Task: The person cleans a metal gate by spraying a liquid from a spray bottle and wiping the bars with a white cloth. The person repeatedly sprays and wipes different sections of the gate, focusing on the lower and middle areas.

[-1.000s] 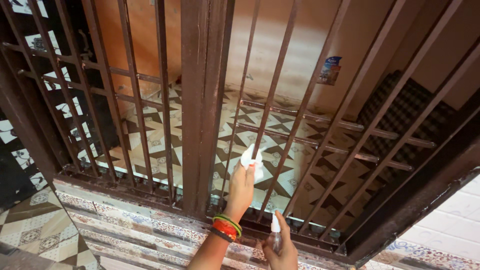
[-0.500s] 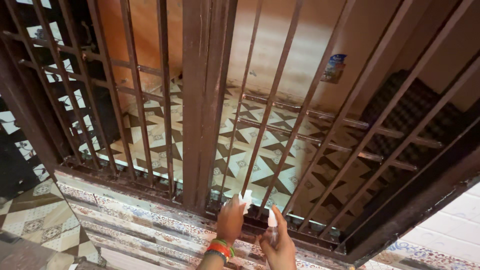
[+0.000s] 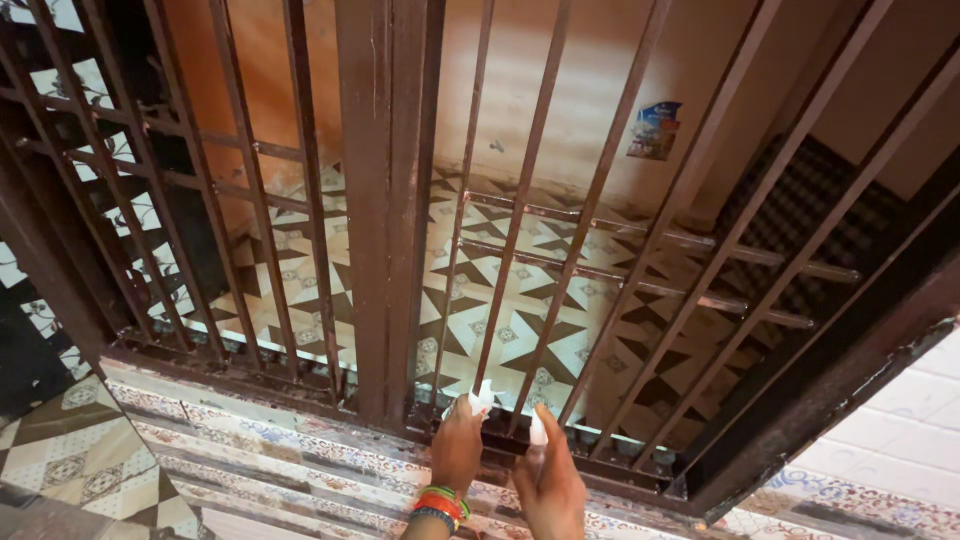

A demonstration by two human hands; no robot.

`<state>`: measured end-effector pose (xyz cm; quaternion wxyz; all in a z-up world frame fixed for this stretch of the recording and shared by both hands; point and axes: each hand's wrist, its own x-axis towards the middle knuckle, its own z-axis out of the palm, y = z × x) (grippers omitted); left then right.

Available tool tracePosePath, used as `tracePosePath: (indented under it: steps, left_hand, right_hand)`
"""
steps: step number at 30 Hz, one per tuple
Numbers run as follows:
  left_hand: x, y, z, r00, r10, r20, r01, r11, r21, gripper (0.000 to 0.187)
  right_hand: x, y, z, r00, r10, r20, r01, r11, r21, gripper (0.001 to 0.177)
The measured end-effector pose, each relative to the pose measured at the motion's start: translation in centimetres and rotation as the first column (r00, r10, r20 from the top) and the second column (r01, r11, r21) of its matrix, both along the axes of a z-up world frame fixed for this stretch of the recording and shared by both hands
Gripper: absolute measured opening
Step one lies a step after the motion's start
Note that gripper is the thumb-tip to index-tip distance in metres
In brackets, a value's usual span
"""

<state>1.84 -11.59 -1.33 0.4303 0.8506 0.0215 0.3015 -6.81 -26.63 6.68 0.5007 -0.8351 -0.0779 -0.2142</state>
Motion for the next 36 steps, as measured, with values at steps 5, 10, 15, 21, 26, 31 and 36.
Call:
tracePosePath:
  steps: [5, 10, 15, 21, 26, 31, 36]
  left_hand:
    - [-0.4, 0.5, 0.1, 0.999, -0.041, -0.005, 0.041, 0.999, 0.015, 0.02]
    - [-0.6, 1.0, 0.4, 0.994, -0.062, -0.085, 0.07, 0.993, 0.096, 0.026]
    - [-1.2, 1.8, 0.3, 0.997, -0.058, 0.054, 0.047, 0.981, 0.191, 0.035]
    - [-1.2, 2.3, 0.8, 0.964, -0.086, -0.252, 0.141, 0.968, 0.209, 0.037]
    - [0.2, 2.3, 6.5, 0.965, -0.138, -0.225, 0.161, 0.983, 0.088, 0.033]
    - [2.0, 1.5, 13.6, 0.974, -0.224, 0.022, 0.225, 0.963, -0.147, 0.028]
    - [0.4, 3.1, 9.3, 0.933, -0.246, 0.263, 0.26, 0.965, -0.019, 0.039]
  right_hand:
    - [-0.5, 1.3, 2.7, 1.0, -0.007, -0.013, 0.005, 0.995, -0.1, 0.085]
    - [0.1, 3.4, 3.9, 0.996, 0.047, -0.079, -0.055, 0.992, -0.114, 0.086]
    - [0.5, 4.4, 3.1, 0.999, 0.043, 0.0, -0.043, 0.993, -0.114, 0.089]
    - [0.5, 4.1, 1.7, 0.991, -0.014, -0.135, -0.002, 0.993, -0.12, 0.088]
    - [-0.4, 3.6, 1.3, 0.99, -0.062, -0.126, 0.054, 0.996, -0.067, 0.089]
    - [-1.7, 3.8, 1.8, 0.974, -0.1, -0.204, 0.101, 0.995, -0.003, 0.09]
    - [-2.5, 4.4, 0.9, 0.97, -0.103, -0.219, 0.108, 0.994, 0.012, 0.087]
